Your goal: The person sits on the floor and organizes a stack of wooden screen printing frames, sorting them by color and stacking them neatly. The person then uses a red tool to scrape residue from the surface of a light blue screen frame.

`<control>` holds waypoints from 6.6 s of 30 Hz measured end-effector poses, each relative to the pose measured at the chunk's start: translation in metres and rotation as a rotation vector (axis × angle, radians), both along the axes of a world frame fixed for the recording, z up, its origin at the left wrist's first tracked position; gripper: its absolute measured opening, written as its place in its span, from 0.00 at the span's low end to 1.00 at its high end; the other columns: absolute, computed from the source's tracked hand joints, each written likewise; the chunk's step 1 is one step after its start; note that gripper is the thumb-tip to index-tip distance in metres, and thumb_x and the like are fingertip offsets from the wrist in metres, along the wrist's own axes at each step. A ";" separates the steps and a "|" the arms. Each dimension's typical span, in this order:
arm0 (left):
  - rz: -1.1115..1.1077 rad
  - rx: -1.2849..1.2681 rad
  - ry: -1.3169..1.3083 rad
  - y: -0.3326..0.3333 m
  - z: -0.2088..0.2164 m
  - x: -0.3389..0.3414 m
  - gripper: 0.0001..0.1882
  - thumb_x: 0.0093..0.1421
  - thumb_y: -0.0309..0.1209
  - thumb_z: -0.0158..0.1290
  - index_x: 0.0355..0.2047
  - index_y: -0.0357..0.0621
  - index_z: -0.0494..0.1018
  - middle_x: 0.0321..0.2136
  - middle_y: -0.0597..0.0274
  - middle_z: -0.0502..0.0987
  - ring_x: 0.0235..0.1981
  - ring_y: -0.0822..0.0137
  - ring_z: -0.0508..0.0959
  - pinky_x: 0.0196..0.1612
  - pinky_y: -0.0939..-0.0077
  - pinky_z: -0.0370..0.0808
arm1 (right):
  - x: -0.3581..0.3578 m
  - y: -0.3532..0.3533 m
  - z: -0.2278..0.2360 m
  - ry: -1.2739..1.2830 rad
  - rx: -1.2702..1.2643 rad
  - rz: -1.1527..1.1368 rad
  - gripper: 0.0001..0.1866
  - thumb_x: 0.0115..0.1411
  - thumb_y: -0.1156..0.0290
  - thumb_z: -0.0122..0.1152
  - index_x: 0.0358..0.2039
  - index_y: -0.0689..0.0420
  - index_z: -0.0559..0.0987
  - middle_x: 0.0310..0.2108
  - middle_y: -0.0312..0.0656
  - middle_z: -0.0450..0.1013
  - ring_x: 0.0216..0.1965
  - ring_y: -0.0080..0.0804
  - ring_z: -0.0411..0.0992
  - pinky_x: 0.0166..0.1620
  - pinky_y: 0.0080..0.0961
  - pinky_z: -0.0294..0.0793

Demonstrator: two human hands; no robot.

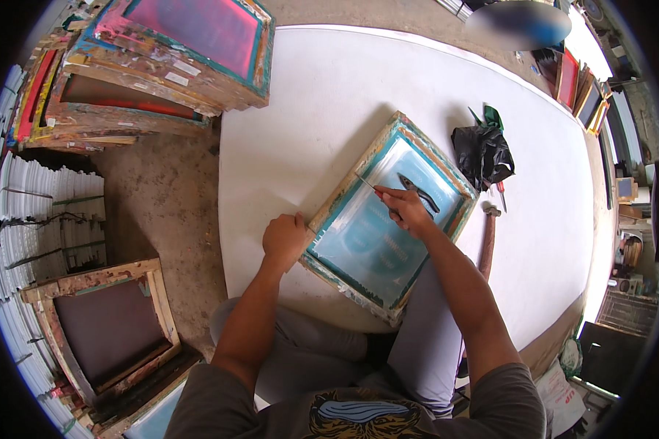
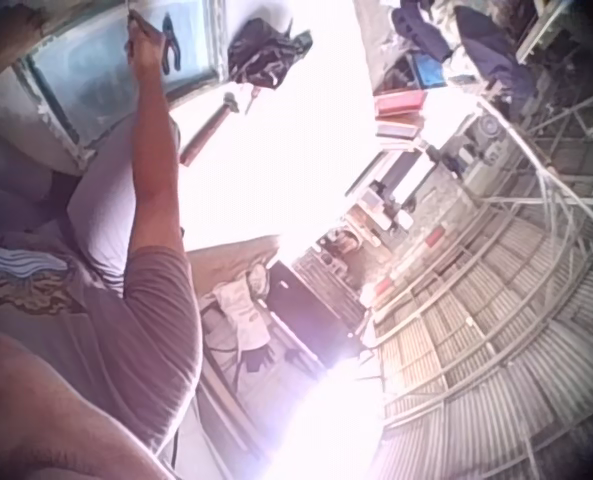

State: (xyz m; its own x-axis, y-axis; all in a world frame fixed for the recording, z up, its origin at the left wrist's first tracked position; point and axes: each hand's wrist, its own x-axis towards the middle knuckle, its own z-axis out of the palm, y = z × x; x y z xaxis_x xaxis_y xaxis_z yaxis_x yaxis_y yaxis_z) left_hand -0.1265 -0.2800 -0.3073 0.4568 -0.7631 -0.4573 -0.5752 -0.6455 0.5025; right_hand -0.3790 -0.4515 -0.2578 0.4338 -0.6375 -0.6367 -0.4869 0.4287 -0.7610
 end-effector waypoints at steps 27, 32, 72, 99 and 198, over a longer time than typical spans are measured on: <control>0.024 0.036 0.033 -0.004 0.000 0.001 0.29 0.71 0.47 0.43 0.29 0.35 0.83 0.30 0.38 0.82 0.35 0.39 0.83 0.44 0.48 0.78 | 0.000 0.018 -0.005 0.248 -0.894 0.169 0.17 0.71 0.60 0.57 0.56 0.48 0.82 0.29 0.42 0.81 0.28 0.36 0.79 0.36 0.33 0.75; 0.015 0.050 0.016 -0.003 -0.003 0.002 0.29 0.71 0.47 0.43 0.29 0.35 0.83 0.30 0.38 0.82 0.35 0.39 0.83 0.44 0.48 0.78 | 0.011 0.023 0.013 0.391 -0.741 0.186 0.15 0.67 0.60 0.60 0.53 0.40 0.84 0.35 0.52 0.81 0.38 0.54 0.80 0.44 0.44 0.79; 0.005 0.013 0.007 -0.001 0.004 0.000 0.29 0.72 0.45 0.40 0.28 0.36 0.82 0.28 0.41 0.82 0.33 0.39 0.82 0.42 0.48 0.78 | -0.003 0.001 -0.021 -0.036 0.021 -0.094 0.21 0.70 0.63 0.61 0.59 0.57 0.79 0.32 0.31 0.78 0.21 0.20 0.65 0.28 0.19 0.71; 0.022 0.022 0.026 -0.003 0.003 0.000 0.28 0.71 0.45 0.44 0.28 0.33 0.82 0.30 0.37 0.81 0.34 0.38 0.82 0.44 0.48 0.78 | -0.005 0.009 -0.003 0.328 -0.898 0.173 0.16 0.70 0.59 0.59 0.55 0.44 0.83 0.35 0.44 0.82 0.32 0.40 0.81 0.39 0.35 0.77; -0.020 0.029 -0.010 -0.003 0.003 -0.004 0.30 0.73 0.45 0.40 0.25 0.35 0.81 0.26 0.41 0.81 0.31 0.39 0.82 0.41 0.48 0.78 | -0.010 -0.017 -0.028 0.058 -0.292 0.042 0.21 0.70 0.62 0.58 0.60 0.56 0.78 0.40 0.49 0.82 0.31 0.36 0.79 0.39 0.36 0.78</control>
